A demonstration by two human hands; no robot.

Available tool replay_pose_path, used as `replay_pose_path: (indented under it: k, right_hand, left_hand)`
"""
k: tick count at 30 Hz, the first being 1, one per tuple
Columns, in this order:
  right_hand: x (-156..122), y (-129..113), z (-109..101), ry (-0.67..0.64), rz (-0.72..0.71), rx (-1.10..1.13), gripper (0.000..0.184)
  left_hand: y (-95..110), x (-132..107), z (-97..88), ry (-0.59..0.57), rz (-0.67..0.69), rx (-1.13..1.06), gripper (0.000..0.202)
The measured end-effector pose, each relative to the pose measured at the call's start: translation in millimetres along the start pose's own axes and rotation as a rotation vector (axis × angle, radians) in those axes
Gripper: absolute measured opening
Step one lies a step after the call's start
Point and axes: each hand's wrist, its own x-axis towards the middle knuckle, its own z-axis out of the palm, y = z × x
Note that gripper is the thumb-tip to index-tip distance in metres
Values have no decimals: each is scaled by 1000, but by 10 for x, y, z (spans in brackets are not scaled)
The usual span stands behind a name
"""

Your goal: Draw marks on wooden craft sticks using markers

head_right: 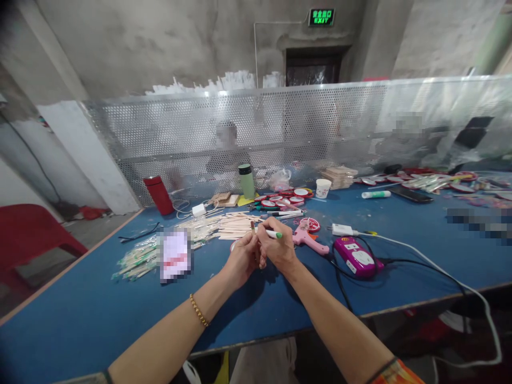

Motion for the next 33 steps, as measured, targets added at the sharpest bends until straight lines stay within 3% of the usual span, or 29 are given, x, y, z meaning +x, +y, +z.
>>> replay_pose_path:
  k: [33]
  right_hand:
    - [3,11,7,-7,-50,-29,21]
  left_hand:
    - [-30,15,-11,15,19,12,49]
